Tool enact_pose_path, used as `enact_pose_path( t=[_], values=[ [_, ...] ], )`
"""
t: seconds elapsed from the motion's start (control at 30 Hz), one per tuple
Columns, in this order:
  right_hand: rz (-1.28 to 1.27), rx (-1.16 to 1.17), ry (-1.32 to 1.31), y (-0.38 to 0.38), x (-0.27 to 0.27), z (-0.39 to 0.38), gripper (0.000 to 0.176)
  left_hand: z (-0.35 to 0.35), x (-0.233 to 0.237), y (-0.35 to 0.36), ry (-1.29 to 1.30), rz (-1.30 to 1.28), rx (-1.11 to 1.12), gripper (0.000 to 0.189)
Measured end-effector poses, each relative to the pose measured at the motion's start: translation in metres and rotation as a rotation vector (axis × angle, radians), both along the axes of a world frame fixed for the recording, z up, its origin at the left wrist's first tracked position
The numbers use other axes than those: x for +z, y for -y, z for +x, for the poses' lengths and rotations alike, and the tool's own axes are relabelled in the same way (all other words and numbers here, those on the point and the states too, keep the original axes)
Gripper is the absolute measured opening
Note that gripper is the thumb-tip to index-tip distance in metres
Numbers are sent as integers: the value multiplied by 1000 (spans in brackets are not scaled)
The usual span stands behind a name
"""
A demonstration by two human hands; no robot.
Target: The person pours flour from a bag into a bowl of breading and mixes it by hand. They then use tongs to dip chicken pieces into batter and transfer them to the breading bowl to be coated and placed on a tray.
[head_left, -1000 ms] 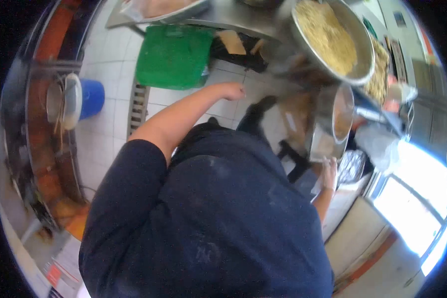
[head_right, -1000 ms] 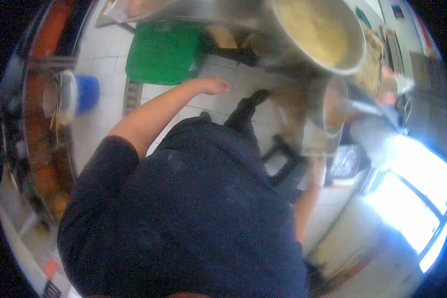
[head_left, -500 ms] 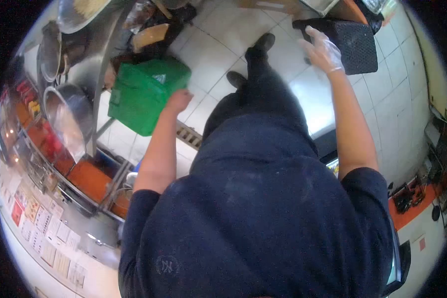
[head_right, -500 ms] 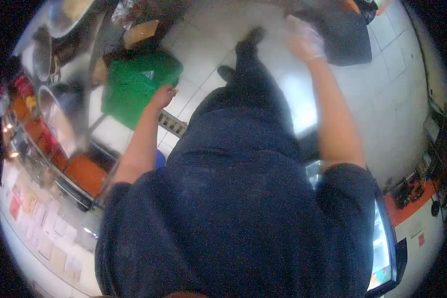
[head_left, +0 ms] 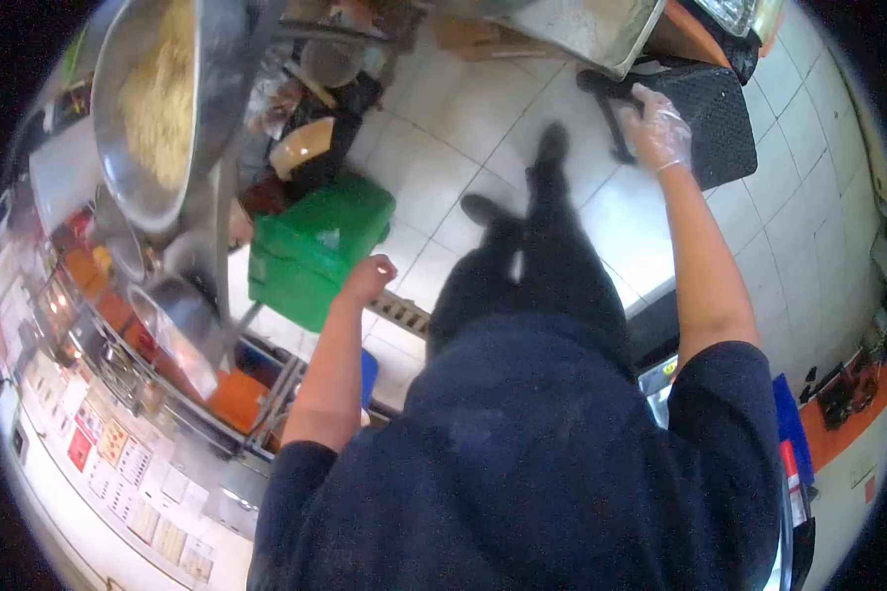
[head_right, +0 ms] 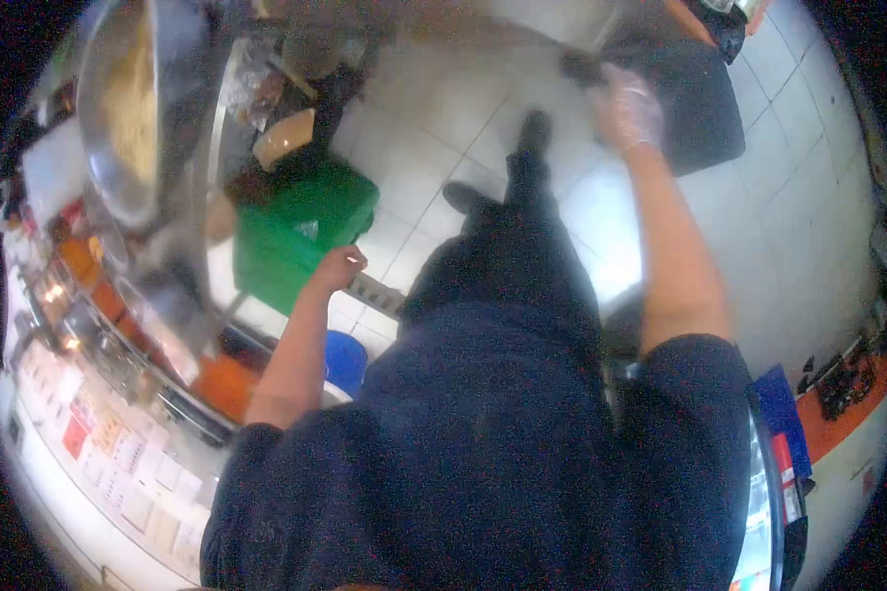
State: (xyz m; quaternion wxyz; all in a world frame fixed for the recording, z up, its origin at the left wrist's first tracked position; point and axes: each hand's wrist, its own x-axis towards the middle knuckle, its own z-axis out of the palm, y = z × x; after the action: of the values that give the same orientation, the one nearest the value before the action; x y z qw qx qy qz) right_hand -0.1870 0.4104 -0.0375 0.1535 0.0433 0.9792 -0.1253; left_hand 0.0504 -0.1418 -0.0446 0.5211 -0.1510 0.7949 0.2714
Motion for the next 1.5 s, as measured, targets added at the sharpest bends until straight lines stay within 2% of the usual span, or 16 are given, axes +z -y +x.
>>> enact_pose_path(
  t=[0.07, 0.13, 0.23, 0.33, 0.47, 0.6, 0.67, 0.77, 0.8, 0.87, 0.97, 1.07, 1.17, 1.37, 1.47, 1.5],
  values=[
    [49, -48, -78, -11, 4, -21, 47, -47, -10, -27, -64, -67, -138, 13],
    [30, -69, -248, -33, -24, -41, 48, -102, -20, -59, -66, -38, -79, 16],
    [23, -102, -305, -50, -39, -73, 47, -181, -32, -126, -23, -128, -103, 17],
    [-62, -104, -356, -57, -44, -96, 48, -231, -42, -184, -174, 81, 34, 19],
    [-144, -106, -419, -79, -78, -110, 55, -293, -31, -263, -302, 279, -85, 21],
    [-199, -308, -402, -94, -99, -122, 57, -319, -33, -308, -279, 287, -265, 29],
    [-192, -300, -452, -103, -111, -119, 56, -316, -36, -317, -203, 215, -321, 33],
    [-45, -96, -350, -115, -123, -109, 50, -296, -45, -314, -108, 109, -446, 38],
    [-27, -48, -50, -110, -96, -119, 47, -284, -49, -310, -122, 114, -467, 38],
    [-44, 47, -308, -113, -129, -103, 44, -259, -60, -298, -98, 104, -485, 35],
    [11, 62, -365, -107, -143, -98, 42, -224, -69, -284, -25, 91, -505, 26],
    [-4, 47, -295, -105, -136, -99, 36, -198, -82, -277, -91, 212, -440, 23],
    [139, 191, -300, -112, -155, -91, 24, -166, -94, -256, -77, 212, -325, 27],
    [161, 216, -286, -92, -145, -69, 24, -128, -107, -171, -122, 55, 10, 28],
    [174, 235, -309, -75, -150, -36, 25, -81, -126, -121, -166, -43, 76, 30],
    [193, 262, -313, -67, -145, -24, 27, -60, -136, -105, -182, -75, -26, 32]
  ],
)
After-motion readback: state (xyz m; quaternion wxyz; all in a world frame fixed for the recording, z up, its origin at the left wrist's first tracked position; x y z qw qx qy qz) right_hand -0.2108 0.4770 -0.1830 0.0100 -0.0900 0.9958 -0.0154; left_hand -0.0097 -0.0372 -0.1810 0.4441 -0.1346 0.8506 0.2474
